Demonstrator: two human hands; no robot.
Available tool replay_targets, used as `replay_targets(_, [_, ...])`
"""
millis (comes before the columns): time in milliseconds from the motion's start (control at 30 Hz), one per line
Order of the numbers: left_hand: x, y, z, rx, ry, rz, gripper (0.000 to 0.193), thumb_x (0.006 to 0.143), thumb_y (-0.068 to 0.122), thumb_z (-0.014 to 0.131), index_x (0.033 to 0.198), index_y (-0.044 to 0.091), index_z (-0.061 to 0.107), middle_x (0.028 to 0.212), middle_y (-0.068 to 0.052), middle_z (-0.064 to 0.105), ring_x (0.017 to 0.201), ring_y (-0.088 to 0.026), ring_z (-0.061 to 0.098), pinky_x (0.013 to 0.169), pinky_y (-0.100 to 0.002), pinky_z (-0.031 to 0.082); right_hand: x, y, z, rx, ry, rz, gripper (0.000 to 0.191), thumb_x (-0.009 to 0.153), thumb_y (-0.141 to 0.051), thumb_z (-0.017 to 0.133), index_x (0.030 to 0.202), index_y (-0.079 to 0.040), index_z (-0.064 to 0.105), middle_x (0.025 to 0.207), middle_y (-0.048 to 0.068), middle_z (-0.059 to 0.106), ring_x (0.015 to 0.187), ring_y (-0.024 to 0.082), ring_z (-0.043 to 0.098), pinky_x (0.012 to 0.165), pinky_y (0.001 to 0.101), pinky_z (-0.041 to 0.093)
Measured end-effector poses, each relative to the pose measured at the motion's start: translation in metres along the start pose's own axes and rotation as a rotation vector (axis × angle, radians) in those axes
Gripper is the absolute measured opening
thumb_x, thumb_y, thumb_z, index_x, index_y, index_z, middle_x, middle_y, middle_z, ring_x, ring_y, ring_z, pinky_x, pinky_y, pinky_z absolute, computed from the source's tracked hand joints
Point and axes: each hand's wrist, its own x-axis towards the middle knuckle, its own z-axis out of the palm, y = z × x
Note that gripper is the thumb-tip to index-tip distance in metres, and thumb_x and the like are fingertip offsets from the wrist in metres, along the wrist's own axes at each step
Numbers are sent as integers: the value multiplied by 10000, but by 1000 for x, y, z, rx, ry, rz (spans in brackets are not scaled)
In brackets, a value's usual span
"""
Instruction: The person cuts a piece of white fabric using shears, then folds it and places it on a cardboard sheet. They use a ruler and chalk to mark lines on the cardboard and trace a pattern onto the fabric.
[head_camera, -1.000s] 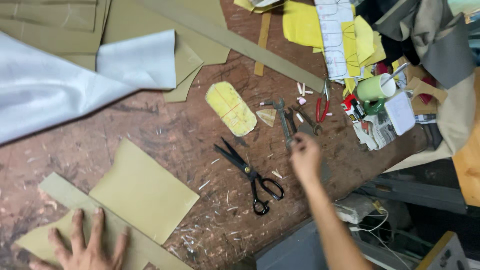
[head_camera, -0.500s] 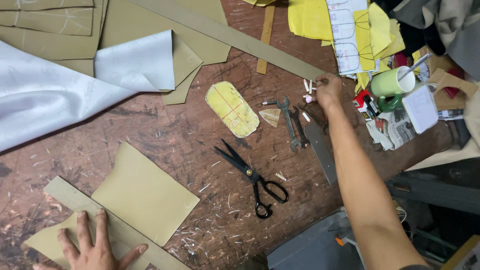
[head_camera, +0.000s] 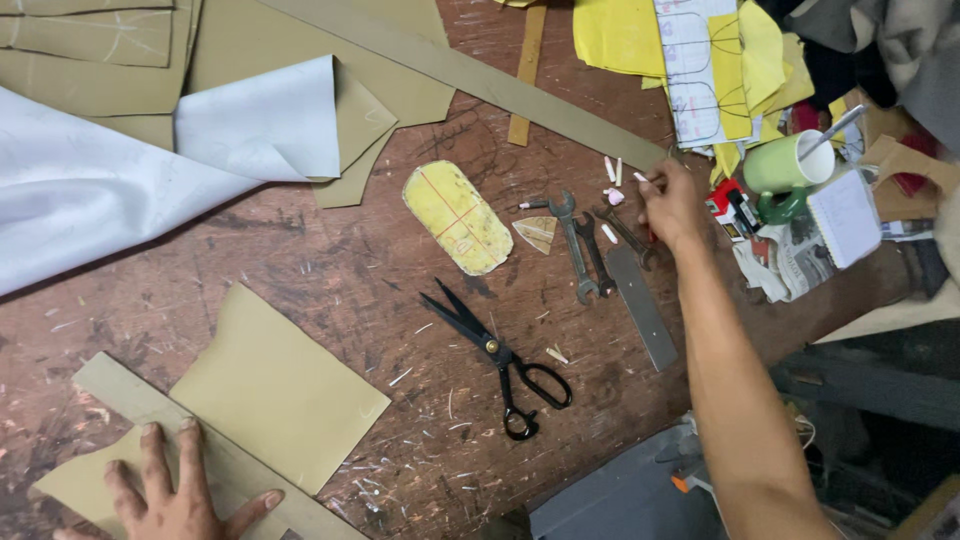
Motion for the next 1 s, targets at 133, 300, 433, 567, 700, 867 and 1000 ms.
replay_targets(133, [0, 21, -32, -110, 212, 52, 1401, 405, 932, 552, 1600, 275, 230, 1675, -116, 172, 1450, -503, 160, 1005, -903, -21, -38, 12, 4, 334, 28, -129, 195, 940, 23, 709, 1124, 4, 647, 914, 45, 690, 603, 113, 620, 509, 267, 466])
replay_targets(300, [-4, 55, -90, -24, -355, -157, 1426, 495, 744, 790, 1654, 299, 90, 1687, -62, 30, 1539, -435, 39, 1111, -801, -2, -175, -30, 71, 393, -282, -119, 209, 917, -20, 700, 1126, -20, 691, 920, 20, 705, 566, 75, 575, 461, 237, 476])
replay_targets(433, [1, 70, -123, -40, -472, -183, 1344, 591, 672, 853, 1618, 255, 93, 1709, -63, -3, 1543, -435, 34, 1117, -798, 59, -271, -90, 152, 368, -646, -426, 194, 936, -52, 687, 1123, -13, 723, 1001, 46, 663, 864, 108, 665, 650, 246, 548])
replay_targets(567, [1, 76, -135, -103, -411, -174, 1316, 589, 625, 877, 1610, 248, 137, 1699, -50, 41, 1536, -435, 53, 1121, -773, 159, -283, -133, 215, 292, -624, -589, 191, 928, -31, 681, 1116, 1, 697, 1005, 123, 684, 918, 260, 704, 806, 343, 544])
replay_targets(700, [-1, 78, -131, -131, -383, -168, 1297, 580, 595, 887, 1611, 257, 177, 1704, -48, 68, 1531, -442, 88, 1126, -735, 231, -272, -160, 251, 306, -547, -736, 176, 898, 1, 700, 1074, 1, 706, 1010, 158, 693, 937, 338, 689, 820, 386, 544])
replay_targets(867, [-1, 79, -129, -144, -364, -152, 1301, 571, 598, 892, 1607, 240, 192, 1692, -53, 79, 1526, -444, 87, 1114, -741, 236, -269, -186, 262, 239, -517, -721, 157, 863, -14, 730, 1020, -17, 739, 939, 147, 694, 863, 326, 689, 770, 395, 541])
replay_targets(1000, [-1, 80, -128, -152, -348, -151, 1300, 565, 591, 895, 1606, 241, 201, 1692, -47, 97, 1530, -441, 91, 1117, -747, 242, -270, -193, 261, 201, -517, -765, 139, 871, -16, 727, 1009, -23, 746, 925, 145, 690, 858, 331, 687, 765, 402, 540])
